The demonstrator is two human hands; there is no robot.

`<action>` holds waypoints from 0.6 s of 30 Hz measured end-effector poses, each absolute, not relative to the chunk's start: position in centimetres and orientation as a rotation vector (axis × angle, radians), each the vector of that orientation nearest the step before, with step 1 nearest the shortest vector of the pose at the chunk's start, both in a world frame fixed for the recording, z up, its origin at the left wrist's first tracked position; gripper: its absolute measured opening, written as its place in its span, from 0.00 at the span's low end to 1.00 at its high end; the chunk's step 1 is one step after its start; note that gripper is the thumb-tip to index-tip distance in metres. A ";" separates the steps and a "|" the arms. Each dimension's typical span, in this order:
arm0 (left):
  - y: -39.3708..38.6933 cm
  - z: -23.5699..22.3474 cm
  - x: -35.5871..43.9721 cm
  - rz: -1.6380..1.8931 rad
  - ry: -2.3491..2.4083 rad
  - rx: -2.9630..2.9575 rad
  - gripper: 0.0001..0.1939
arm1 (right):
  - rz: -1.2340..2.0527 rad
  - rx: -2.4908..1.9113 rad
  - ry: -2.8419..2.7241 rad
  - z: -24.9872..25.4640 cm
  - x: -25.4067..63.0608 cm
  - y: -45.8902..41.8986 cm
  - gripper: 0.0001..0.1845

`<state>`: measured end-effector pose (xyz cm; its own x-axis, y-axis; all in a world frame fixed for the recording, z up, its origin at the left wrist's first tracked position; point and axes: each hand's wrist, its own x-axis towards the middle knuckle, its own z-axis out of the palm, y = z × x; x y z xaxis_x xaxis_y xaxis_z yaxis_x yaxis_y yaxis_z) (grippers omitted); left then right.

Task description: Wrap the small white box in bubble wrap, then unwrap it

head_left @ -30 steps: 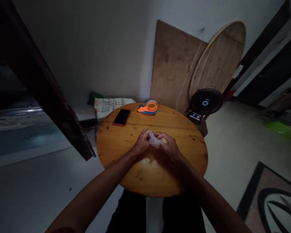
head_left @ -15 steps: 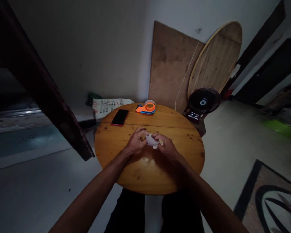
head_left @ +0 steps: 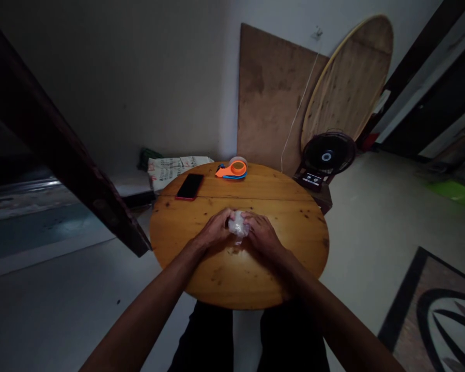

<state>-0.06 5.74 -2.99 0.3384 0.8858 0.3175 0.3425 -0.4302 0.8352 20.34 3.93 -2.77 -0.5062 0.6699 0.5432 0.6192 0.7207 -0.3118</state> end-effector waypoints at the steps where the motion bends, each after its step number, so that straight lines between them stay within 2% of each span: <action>1: 5.8 -3.2 0.1 1.079 1.049 1.906 0.12 | 0.132 -0.956 -2.239 -2.7 20.3 4.0 0.12; 4: 5.6 -3.1 0.4 1.159 1.007 1.826 0.12 | 0.348 -0.960 -2.107 -1.6 20.3 3.7 0.10; 7: 5.3 -2.6 0.5 1.127 1.018 1.814 0.10 | 0.804 -1.026 -1.918 -0.3 20.6 3.2 0.08; 10: 5.2 -2.2 0.4 1.075 1.074 1.864 0.11 | 1.175 -1.045 -1.702 0.1 20.7 3.0 0.11; 13: 5.2 -2.0 0.4 1.044 1.012 1.806 0.15 | 1.259 -1.087 -1.523 -0.1 20.4 3.2 0.13; 18: 5.5 -2.2 0.8 1.009 0.723 1.461 0.28 | 1.172 -1.199 -1.476 -0.3 20.2 3.5 0.17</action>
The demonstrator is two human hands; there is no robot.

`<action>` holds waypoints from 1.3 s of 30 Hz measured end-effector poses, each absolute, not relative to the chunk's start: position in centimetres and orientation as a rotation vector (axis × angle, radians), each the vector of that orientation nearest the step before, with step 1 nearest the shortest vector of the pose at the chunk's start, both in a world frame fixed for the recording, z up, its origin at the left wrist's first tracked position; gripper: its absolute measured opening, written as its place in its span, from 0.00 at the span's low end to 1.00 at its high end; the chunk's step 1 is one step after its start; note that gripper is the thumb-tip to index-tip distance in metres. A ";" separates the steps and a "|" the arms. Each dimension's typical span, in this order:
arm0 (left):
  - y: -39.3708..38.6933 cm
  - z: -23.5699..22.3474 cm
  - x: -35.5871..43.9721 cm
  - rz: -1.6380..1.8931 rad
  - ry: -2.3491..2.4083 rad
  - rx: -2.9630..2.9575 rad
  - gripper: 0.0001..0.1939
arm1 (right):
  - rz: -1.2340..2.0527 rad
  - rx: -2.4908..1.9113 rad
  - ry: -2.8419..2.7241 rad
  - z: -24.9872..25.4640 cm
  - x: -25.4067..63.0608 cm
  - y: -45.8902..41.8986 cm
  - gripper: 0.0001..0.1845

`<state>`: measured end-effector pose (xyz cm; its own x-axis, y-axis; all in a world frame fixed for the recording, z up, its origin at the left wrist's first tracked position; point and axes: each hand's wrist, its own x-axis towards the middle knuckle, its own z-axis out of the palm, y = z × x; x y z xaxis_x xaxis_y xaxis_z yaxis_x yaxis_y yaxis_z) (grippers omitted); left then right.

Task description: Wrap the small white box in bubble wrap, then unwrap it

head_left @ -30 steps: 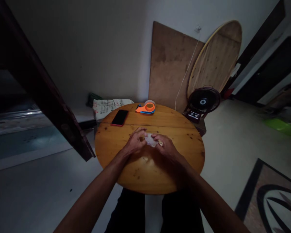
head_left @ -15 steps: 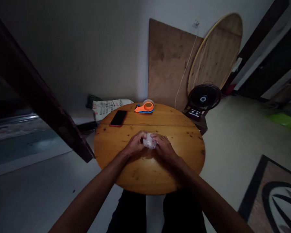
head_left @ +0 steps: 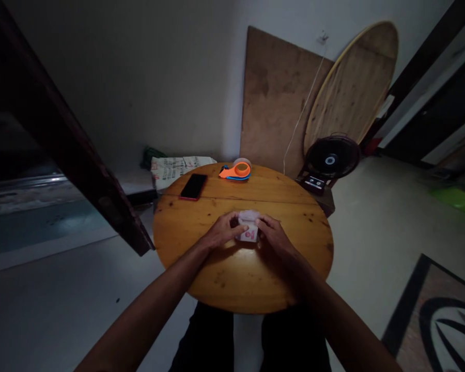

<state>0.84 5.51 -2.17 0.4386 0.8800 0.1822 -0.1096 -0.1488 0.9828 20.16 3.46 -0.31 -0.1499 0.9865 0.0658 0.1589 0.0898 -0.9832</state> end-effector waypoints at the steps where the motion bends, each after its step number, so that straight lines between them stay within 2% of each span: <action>1: 5.6 -2.2 1.0 1.012 0.719 1.406 0.29 | 1.167 -1.198 -1.484 -0.3 20.2 3.5 0.18; 6: 5.8 -2.0 1.3 1.010 0.706 1.263 0.30 | 1.248 -1.029 -1.476 -0.6 20.5 3.5 0.24; 14: 5.7 -2.2 1.1 0.968 0.693 1.233 0.26 | 1.216 -1.035 -1.592 -0.8 20.6 3.3 0.25; 23: 6.1 -2.9 1.1 1.011 0.742 1.314 0.26 | 1.056 -1.087 -1.720 -1.5 21.0 3.6 0.23; 30: 5.7 -2.4 1.1 1.014 0.796 1.423 0.20 | 0.965 -1.058 -1.745 -1.6 20.8 3.3 0.20; 39: 6.0 -2.6 1.7 1.084 0.829 1.478 0.15 | 0.606 -1.100 -1.848 -2.4 20.4 3.4 0.17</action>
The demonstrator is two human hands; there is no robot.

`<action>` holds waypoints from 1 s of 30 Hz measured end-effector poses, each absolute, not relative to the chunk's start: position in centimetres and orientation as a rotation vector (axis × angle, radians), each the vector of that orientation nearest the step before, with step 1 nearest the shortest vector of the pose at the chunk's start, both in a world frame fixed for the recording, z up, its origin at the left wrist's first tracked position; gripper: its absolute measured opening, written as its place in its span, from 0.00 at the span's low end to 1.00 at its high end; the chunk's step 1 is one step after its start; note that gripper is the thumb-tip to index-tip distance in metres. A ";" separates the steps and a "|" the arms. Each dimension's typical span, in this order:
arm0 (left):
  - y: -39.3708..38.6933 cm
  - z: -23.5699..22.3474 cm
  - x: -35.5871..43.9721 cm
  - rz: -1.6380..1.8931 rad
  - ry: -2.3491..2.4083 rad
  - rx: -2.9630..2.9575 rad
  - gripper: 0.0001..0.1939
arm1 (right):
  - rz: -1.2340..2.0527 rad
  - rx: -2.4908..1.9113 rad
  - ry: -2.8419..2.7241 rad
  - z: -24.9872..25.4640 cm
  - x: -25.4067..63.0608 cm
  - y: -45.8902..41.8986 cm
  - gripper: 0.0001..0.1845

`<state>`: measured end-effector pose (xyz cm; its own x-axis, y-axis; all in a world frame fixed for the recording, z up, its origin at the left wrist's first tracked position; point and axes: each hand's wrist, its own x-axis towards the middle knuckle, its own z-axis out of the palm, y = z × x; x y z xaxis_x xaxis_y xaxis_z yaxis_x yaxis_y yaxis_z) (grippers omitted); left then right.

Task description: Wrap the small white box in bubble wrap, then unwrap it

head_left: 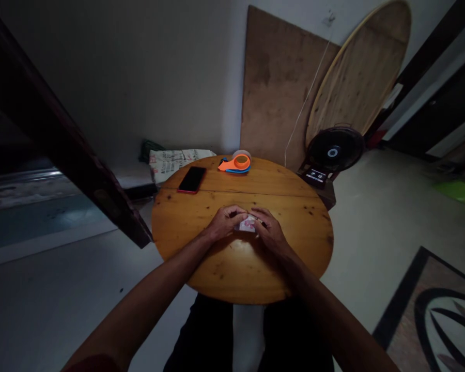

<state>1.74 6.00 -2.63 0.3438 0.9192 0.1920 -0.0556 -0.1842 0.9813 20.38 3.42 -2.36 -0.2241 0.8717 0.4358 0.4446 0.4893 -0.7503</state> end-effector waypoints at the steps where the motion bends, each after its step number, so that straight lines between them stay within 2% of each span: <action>1: 6.0 -2.6 1.8 1.094 0.843 1.492 0.14 | 0.554 -1.133 -1.851 -2.5 20.3 3.4 0.17; 14: 6.6 -3.0 2.8 1.192 1.005 1.664 0.15 | -0.180 -1.272 -2.039 -2.4 19.3 3.2 0.19; 20: 6.7 -3.0 2.8 1.230 1.178 1.738 0.15 | -0.297 -1.293 -2.223 -2.5 18.8 2.9 0.25; 25: 6.7 -2.8 2.5 1.208 1.180 1.822 0.17 | -0.374 -1.302 -2.199 -2.7 18.9 3.2 0.20; 30: 6.2 -2.7 2.0 1.199 1.148 1.769 0.13 | -0.384 -1.285 -2.151 -2.5 19.0 3.1 0.17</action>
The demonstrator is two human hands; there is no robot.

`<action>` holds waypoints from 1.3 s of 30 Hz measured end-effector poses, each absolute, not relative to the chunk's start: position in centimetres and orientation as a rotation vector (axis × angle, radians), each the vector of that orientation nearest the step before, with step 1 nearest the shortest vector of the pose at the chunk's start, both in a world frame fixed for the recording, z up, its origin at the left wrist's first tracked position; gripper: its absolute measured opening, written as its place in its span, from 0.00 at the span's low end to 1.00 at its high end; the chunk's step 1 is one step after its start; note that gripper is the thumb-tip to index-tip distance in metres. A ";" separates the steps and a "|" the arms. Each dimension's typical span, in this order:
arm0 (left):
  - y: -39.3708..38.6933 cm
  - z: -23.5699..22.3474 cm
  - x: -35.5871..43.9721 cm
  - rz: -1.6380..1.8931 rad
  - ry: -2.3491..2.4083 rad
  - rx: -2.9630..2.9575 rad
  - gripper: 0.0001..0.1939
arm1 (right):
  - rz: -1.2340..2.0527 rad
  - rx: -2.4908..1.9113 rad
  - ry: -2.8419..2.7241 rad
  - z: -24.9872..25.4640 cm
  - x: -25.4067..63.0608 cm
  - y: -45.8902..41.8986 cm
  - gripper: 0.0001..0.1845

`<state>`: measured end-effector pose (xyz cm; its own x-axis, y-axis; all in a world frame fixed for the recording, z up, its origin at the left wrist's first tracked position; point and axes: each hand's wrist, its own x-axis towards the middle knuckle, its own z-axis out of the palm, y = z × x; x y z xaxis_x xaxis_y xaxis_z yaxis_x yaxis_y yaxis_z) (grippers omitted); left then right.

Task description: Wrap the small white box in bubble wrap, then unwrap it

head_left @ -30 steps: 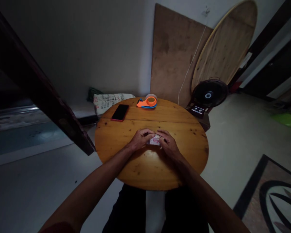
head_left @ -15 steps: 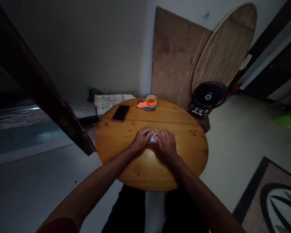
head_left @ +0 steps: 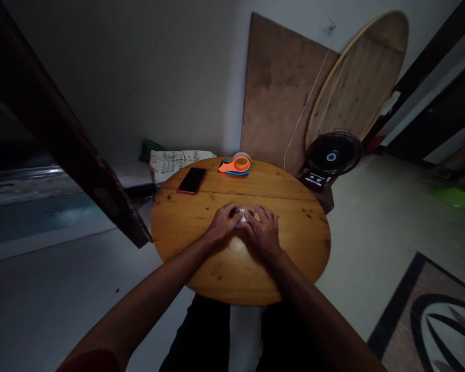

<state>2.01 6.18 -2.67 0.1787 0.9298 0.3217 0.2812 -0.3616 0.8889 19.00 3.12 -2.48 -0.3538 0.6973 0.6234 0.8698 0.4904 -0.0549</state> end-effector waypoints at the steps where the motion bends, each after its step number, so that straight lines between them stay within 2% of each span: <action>1: 6.1 -2.7 2.0 1.195 1.137 1.771 0.14 | -0.381 -1.276 -2.145 -2.4 19.0 3.1 0.16; 16: 6.0 -3.1 2.3 1.205 1.088 1.710 0.16 | -0.246 -1.234 -2.076 -2.4 18.9 3.1 0.12; 18: 6.0 -3.1 2.4 1.205 1.088 1.693 0.16 | -0.212 -1.237 -2.045 -2.4 19.0 3.2 0.14; 23: 6.0 -3.0 2.5 1.212 1.086 1.651 0.16 | -0.167 -1.233 -1.989 -2.6 19.2 3.3 0.29; 29: 6.1 -2.9 2.4 1.210 1.089 1.705 0.17 | -0.304 -1.247 -2.092 -2.6 19.2 3.2 0.14; 34: 6.4 -3.4 2.4 1.208 1.137 1.728 0.18 | -0.341 -1.189 -2.079 -2.5 19.0 3.1 0.09; 39: 6.7 -4.1 2.3 1.250 1.075 1.649 0.20 | -0.179 -1.118 -1.876 -2.6 19.3 3.2 0.08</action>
